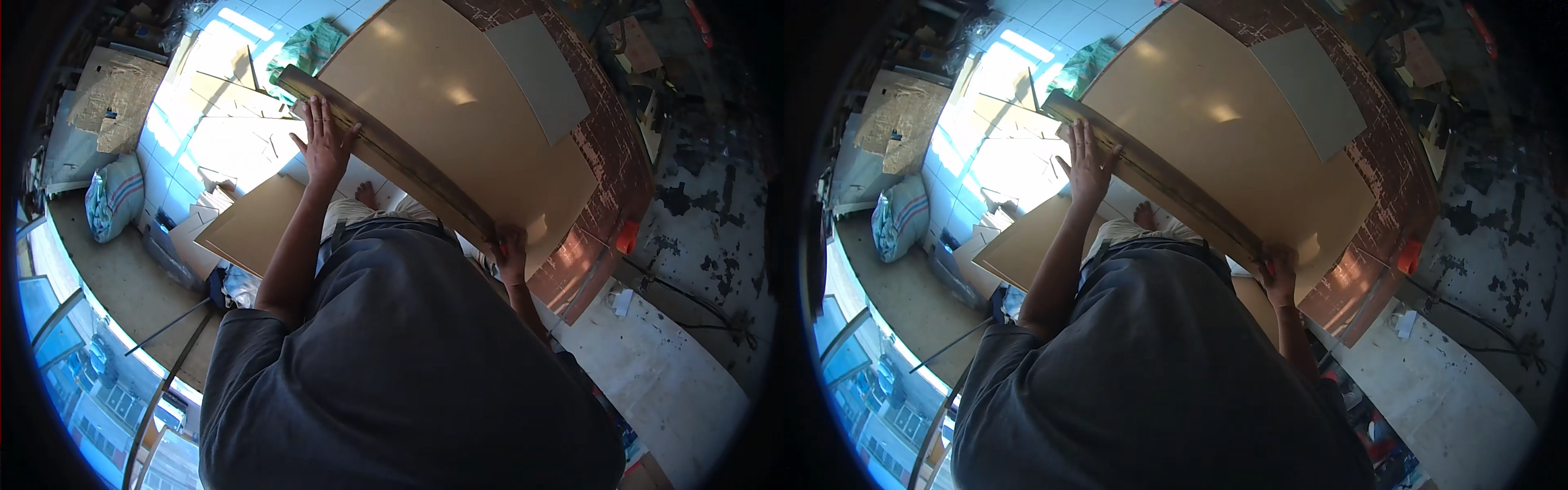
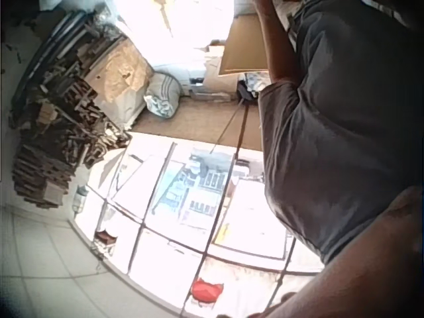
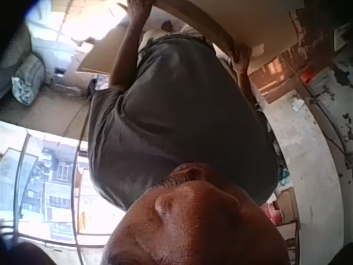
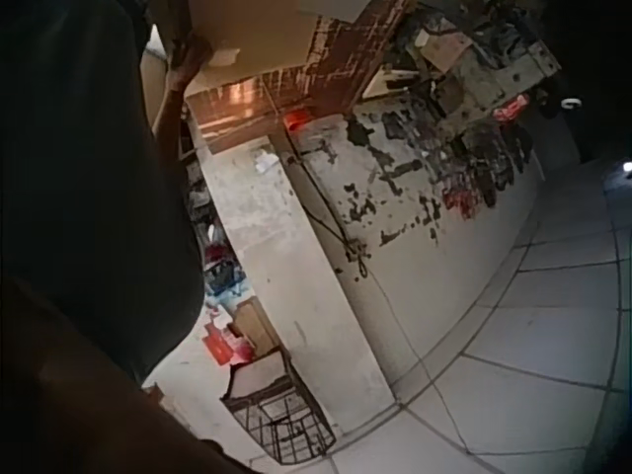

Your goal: The person cuts cardboard sheets on a workbench using a ruler and a utility knife, then cuts around a smaller cardboard template with the utility knife.

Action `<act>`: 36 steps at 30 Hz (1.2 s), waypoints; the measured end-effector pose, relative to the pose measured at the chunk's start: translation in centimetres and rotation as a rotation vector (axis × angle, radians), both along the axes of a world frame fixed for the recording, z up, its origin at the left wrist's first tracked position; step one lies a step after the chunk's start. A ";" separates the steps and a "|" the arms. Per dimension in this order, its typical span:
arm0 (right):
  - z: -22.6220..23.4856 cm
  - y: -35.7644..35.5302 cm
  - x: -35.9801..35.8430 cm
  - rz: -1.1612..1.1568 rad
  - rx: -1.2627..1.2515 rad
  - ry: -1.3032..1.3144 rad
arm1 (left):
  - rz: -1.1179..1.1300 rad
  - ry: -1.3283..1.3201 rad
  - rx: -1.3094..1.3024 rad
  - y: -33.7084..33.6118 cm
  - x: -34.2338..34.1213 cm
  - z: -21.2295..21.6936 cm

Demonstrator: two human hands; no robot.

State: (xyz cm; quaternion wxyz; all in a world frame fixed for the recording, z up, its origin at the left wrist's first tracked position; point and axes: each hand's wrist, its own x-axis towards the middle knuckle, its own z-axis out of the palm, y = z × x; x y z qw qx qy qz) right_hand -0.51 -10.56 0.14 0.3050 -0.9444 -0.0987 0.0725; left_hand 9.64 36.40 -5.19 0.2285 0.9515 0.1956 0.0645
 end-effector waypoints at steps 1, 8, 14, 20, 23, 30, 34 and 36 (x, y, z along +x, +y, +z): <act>0.1 0.4 0.2 0.017 -0.037 -0.008 | -0.005 -0.017 0.015 0.2 -0.2 -0.2; 1.0 0.7 0.2 -0.022 -0.057 0.050 | -0.044 0.001 0.046 0.3 0.2 -0.3; 0.7 0.4 -0.5 -0.012 -0.104 0.058 | -0.064 0.038 0.028 0.6 0.2 -0.2; 0.2 0.3 -1.2 0.015 -0.170 0.006 | -0.085 0.055 0.038 1.0 0.3 -0.2; 0.3 0.2 -0.9 0.028 -0.124 0.008 | -0.074 0.114 0.063 1.2 0.2 0.3; -0.2 -0.6 -0.8 0.038 -0.099 0.045 | -0.021 0.221 0.053 0.2 1.3 1.5; 0.0 -0.6 -0.7 0.038 -0.010 0.058 | 0.005 0.274 0.081 0.3 1.2 1.3; 0.3 -0.5 -0.4 0.044 -0.001 0.079 | 0.012 0.257 0.093 0.4 1.2 1.4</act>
